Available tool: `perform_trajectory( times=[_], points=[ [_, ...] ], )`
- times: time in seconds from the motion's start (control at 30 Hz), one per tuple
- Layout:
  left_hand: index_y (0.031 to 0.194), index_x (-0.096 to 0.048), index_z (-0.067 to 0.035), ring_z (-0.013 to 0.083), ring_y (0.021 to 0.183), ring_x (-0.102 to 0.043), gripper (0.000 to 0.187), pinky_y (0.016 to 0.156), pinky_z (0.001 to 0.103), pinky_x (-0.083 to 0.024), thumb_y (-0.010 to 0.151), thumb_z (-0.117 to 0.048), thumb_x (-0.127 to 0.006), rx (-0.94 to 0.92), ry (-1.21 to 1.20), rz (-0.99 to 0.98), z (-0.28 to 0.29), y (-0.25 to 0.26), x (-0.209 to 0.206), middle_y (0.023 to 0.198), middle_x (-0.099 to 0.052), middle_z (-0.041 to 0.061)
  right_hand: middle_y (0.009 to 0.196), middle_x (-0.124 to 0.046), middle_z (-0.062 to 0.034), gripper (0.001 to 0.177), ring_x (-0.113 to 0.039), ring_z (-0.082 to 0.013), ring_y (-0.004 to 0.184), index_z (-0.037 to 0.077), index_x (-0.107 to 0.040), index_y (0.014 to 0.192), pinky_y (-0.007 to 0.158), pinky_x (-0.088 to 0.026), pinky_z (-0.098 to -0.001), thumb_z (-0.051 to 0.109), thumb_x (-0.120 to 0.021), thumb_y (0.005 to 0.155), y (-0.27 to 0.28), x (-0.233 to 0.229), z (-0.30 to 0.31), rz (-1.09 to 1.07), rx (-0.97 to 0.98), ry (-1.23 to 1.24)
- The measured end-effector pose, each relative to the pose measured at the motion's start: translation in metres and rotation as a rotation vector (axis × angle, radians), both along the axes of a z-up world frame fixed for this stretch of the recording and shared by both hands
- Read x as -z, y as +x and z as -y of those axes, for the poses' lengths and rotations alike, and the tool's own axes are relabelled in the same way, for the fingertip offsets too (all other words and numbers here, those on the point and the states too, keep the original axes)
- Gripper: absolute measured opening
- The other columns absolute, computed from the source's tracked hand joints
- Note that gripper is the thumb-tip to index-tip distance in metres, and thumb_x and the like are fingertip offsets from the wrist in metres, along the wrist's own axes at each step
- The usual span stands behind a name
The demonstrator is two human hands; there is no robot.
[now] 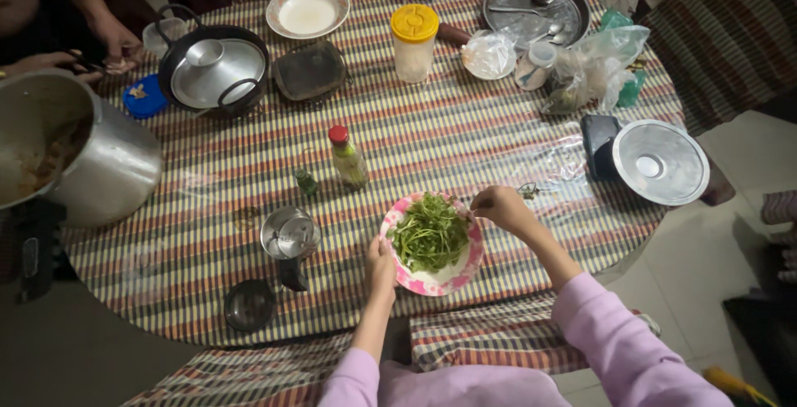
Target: The person picks up green leafy vegetables from a plate and places them into a small metal cup. The person handles the vegetables by hand, repeatedly transferring them from the plate to the cup.
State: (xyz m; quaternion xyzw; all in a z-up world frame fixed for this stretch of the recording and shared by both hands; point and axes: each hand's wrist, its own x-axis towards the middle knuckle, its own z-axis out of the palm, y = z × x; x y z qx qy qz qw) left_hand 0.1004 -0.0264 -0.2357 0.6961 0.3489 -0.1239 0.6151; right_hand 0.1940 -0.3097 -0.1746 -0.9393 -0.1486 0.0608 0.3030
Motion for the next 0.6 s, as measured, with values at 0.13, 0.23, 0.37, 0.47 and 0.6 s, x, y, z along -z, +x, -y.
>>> perform_trajectory(
  times=[0.13, 0.23, 0.37, 0.47, 0.6],
  points=[
    [0.126, -0.068, -0.011, 0.0266, 0.096, -0.070, 0.039, 0.082, 0.043, -0.052, 0.106, -0.036, -0.046, -0.002, 0.205, 0.145, -0.005, 0.006, 0.033, 0.111, -0.073, 0.013, 0.089, -0.077, -0.0106, 0.014, -0.073, -0.0234, 0.075, 0.007, -0.082, 0.091, 0.074, -0.058, -0.0381, 0.012, -0.081, 0.079, -0.004, 0.022, -0.003, 0.002, 0.077, 0.062],
    [0.120, -0.071, -0.009, 0.0293, 0.094, -0.071, 0.039, 0.082, 0.045, -0.052, 0.106, -0.037, -0.048, 0.018, 0.263, 0.119, -0.009, 0.007, 0.044, 0.105, -0.074, 0.014, 0.094, -0.074, -0.0113, 0.017, -0.070, -0.0241, 0.078, 0.009, -0.082, 0.095, 0.075, -0.059, -0.0369, 0.011, -0.081, 0.078, -0.009, 0.031, -0.013, -0.065, 0.082, 0.082],
    [0.122, -0.067, -0.008, 0.0339, 0.103, -0.068, 0.039, 0.086, 0.047, -0.052, 0.103, -0.040, -0.057, 0.115, 0.523, 0.055, -0.007, 0.004, 0.032, 0.111, -0.071, 0.016, 0.098, -0.070, -0.0098, 0.019, -0.069, -0.0236, 0.081, 0.012, -0.082, 0.098, 0.076, -0.061, -0.0345, 0.011, -0.078, 0.079, -0.014, 0.038, -0.023, -0.103, 0.048, 0.125],
    [0.136, -0.054, -0.002, 0.0348, 0.110, -0.062, 0.049, 0.082, 0.045, -0.055, 0.097, -0.030, -0.064, 0.088, 0.630, 0.167, -0.002, -0.004, 0.001, 0.128, -0.058, 0.021, 0.095, -0.066, -0.0105, 0.014, -0.067, -0.0251, 0.083, 0.011, -0.081, 0.096, 0.077, -0.059, -0.0371, 0.012, -0.078, 0.082, -0.018, 0.040, -0.027, -0.058, 0.055, 0.140],
    [0.138, -0.057, -0.002, 0.0354, 0.126, -0.053, 0.042, 0.098, 0.046, -0.050, 0.099, -0.017, -0.063, 0.150, 0.810, 0.519, 0.004, -0.009, -0.049, 0.137, -0.053, 0.018, 0.095, -0.063, -0.0121, 0.009, -0.065, -0.0273, 0.085, 0.007, -0.080, 0.090, 0.077, -0.056, -0.0404, 0.009, -0.076, 0.082, -0.019, 0.039, -0.031, 0.056, 0.028, 0.063]
  ],
)
